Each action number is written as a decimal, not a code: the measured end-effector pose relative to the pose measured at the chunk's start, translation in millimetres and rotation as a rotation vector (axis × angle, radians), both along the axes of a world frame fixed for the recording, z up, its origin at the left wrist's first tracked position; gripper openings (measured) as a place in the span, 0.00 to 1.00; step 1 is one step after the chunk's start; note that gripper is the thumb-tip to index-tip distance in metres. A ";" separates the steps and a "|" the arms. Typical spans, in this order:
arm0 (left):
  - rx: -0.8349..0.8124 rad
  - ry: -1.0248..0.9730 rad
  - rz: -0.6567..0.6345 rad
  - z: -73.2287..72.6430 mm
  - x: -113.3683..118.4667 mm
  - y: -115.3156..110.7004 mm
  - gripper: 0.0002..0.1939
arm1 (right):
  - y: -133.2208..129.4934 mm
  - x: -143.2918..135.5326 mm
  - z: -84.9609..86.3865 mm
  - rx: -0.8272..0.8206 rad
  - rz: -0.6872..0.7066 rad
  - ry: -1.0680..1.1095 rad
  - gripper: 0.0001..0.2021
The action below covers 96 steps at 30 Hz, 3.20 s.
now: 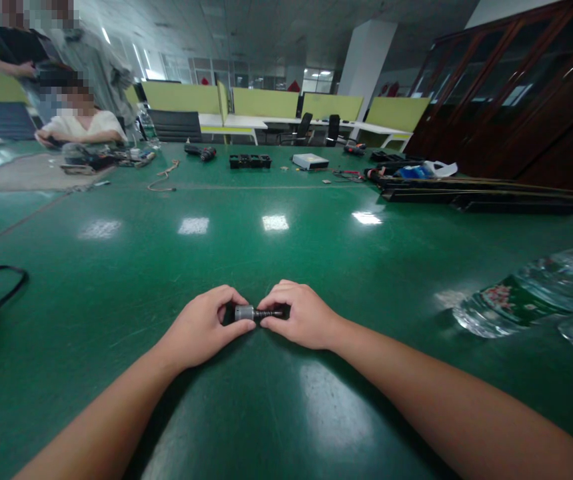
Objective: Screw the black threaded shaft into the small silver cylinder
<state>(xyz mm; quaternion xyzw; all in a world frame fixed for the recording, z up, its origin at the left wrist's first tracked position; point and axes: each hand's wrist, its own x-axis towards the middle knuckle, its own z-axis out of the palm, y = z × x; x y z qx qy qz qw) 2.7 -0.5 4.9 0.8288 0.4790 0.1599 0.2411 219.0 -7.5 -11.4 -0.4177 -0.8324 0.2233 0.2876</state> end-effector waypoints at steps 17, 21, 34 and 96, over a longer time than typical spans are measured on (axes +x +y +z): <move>0.013 -0.012 0.010 -1.6 -1.1 -0.2 0.14 | -0.4 0.9 -2.1 0.004 -0.052 -0.015 0.06; 0.021 -0.022 0.024 -2.4 -2.0 0.4 0.14 | 0.5 2.0 -1.9 0.011 -0.100 -0.032 0.05; 0.029 -0.058 0.074 -0.9 -4.6 3.6 0.15 | 7.8 11.0 -5.0 -0.037 -0.328 -0.034 0.04; 0.005 -0.018 0.004 -0.3 -1.2 1.6 0.15 | 0.7 -0.1 -2.4 -0.010 -0.029 0.006 0.09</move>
